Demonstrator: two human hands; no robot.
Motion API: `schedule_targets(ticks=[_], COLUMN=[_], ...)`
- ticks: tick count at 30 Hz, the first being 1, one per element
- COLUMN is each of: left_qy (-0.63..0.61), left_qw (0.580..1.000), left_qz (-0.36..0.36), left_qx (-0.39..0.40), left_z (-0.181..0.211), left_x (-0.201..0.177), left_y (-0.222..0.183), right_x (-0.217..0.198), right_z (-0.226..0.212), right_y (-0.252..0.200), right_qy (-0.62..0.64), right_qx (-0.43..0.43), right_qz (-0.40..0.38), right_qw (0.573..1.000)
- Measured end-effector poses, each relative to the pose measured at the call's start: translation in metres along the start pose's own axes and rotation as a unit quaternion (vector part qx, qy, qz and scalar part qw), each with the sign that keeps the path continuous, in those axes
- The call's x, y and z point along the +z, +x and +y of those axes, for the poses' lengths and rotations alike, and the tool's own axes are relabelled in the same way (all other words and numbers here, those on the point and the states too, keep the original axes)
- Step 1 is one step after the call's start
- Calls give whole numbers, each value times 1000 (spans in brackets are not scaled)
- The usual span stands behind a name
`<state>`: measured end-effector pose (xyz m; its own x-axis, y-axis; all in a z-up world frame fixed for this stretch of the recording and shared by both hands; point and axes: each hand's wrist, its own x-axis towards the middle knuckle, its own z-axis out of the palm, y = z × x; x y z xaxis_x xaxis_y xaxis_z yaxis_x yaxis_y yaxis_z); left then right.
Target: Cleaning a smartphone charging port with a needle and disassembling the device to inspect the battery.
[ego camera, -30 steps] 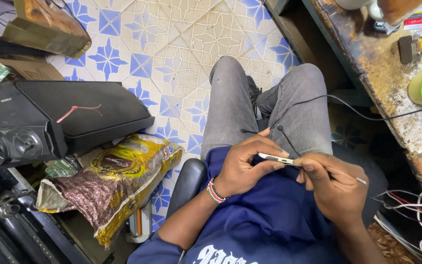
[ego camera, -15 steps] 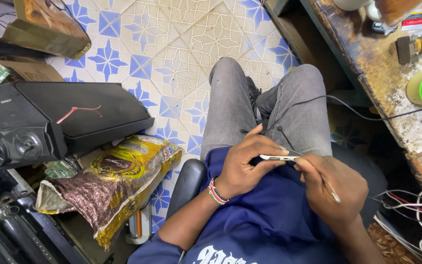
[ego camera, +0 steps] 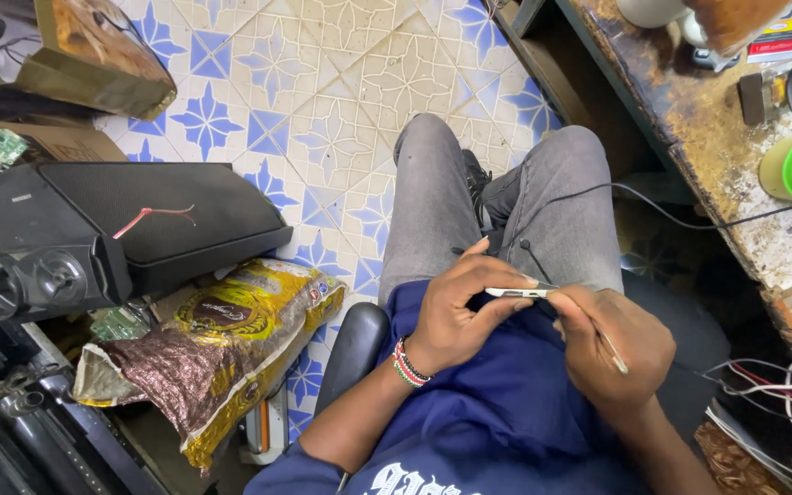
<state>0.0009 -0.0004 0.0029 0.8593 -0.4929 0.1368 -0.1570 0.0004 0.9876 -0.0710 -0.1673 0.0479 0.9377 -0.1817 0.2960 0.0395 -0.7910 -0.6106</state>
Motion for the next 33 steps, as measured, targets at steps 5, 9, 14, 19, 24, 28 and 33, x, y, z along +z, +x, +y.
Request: schedule_targets(ticks=[5,9,14,19,24,28,33], left_qy=[9,14,11,9,15,10,-10], left_qw=[1000,1000,1000,1000,999,1000,998], left_qz=[2,11,7,6,28,21,59], left_qx=[6,8,5,5,0,2,-6], left_z=[1,1,2,2,3,5,-4], left_x=[-1,-1,-2,-2,-2,-3,-3], left_y=[0,0,0,0,3,5,8], right_x=[2,3,-2,-4,4,22,39], right_z=[5,5,-8,-11,-13,5,54], right_y=[-3,-2,-3,-3,-3,-17,-29], right_qy=[-40,-47,69,198,180,475,509], right_qx=[-43,-89,46,153,64,222,239], right_qz=[13,26,30,38,6,-145,79], right_qw=[998,995,996,967,982,839,823])
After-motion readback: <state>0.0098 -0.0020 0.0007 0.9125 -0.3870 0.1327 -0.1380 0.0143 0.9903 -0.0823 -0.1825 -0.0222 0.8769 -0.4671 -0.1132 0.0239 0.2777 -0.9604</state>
